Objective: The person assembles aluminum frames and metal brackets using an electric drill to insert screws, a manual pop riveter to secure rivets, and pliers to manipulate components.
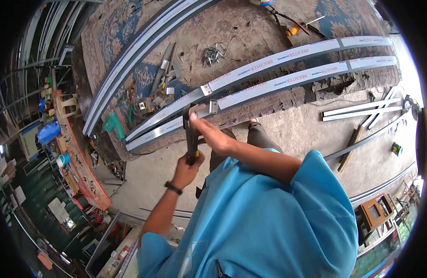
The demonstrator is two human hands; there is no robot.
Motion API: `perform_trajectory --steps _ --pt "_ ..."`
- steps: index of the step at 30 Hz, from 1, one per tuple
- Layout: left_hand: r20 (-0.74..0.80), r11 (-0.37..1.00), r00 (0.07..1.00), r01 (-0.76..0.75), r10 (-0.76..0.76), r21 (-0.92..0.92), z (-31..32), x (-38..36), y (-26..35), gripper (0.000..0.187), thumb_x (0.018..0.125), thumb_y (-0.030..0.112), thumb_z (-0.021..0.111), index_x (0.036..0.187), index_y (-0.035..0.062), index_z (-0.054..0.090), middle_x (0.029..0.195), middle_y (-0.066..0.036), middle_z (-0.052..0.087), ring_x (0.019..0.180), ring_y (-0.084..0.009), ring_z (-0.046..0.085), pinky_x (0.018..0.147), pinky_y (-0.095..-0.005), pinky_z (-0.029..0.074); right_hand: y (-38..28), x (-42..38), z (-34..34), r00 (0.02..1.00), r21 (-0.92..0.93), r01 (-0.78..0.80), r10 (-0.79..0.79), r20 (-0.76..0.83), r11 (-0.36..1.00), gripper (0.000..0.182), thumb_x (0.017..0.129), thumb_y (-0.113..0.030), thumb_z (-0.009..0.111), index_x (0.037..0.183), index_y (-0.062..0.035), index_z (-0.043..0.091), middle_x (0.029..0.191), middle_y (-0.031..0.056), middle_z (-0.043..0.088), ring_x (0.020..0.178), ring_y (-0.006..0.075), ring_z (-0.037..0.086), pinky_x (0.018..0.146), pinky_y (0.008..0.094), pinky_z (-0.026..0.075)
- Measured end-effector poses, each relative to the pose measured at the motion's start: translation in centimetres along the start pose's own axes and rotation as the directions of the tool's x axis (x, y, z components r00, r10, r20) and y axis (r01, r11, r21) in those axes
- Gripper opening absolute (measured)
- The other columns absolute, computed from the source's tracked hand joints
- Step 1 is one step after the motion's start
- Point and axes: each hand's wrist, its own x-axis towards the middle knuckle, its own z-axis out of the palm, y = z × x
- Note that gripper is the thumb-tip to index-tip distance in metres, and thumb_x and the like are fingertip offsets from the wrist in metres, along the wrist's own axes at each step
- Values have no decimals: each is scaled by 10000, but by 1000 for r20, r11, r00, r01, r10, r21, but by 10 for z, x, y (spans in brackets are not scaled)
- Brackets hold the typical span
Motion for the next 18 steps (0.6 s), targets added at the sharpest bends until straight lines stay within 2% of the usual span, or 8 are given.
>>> perform_trajectory --steps 1,2,3,4,9,14,15,18 --pt "-72 990 988 -136 138 31 -13 -16 18 246 988 245 758 1028 17 676 750 -4 590 660 -89 520 625 -304 478 -18 -13 -10 995 -254 82 -66 68 964 886 988 -747 534 1396 38 584 1332 192 624 1278 314 554 1123 431 411" --pt "-17 893 990 -120 142 434 -58 -28 12 264 978 250 760 1025 6 672 712 -6 575 650 -99 498 620 -320 467 -42 -25 -26 981 -490 175 -112 156 854 945 963 -749 578 1438 67 544 1427 251 577 1292 361 554 1124 449 410" --pt "10 870 983 156 -182 468 -105 -45 24 269 949 254 786 976 6 686 674 -13 558 643 -110 487 633 -336 474 -29 -13 -57 889 -797 404 -397 227 449 742 907 -577 767 1316 26 624 1273 242 618 1154 399 584 1045 467 450" --pt "139 809 970 83 -200 582 -146 -63 49 248 927 239 797 930 10 702 658 -32 573 643 -119 498 643 -356 483 -18 -6 -79 660 -884 462 -695 285 76 609 829 -410 862 1238 -26 623 1210 209 605 1110 414 565 1003 481 456" --pt "-62 699 982 173 -181 694 -211 -111 105 327 921 218 775 1150 -7 712 834 -154 694 748 -243 666 718 -402 510 -45 14 -99 666 -942 273 -668 332 -196 676 754 -367 886 1303 -96 598 1235 125 573 1186 345 525 992 517 417" --pt "-327 755 916 42 232 654 -232 -48 66 491 1003 267 681 1419 29 578 1108 -242 714 1059 -403 699 915 -432 530 -46 40 -104 688 -882 327 -554 468 -339 668 775 -428 864 1309 -101 632 1227 97 598 1169 316 541 1006 494 411" --pt "-350 660 804 -68 480 748 -235 -12 33 448 1015 307 668 1363 36 596 1114 -263 710 1054 -441 691 880 -483 529 -49 42 -107 696 -870 347 -526 489 -350 661 775 -430 863 1304 -104 635 1220 95 604 1167 314 544 1007 490 415" --pt "-485 707 728 0 485 707 -230 81 2 347 1024 406 648 1225 124 622 1022 -228 736 954 -495 680 769 -567 522 -58 45 -113 712 -839 392 -453 537 -378 641 781 -432 858 1291 -110 642 1205 92 615 1163 310 553 1004 478 428"
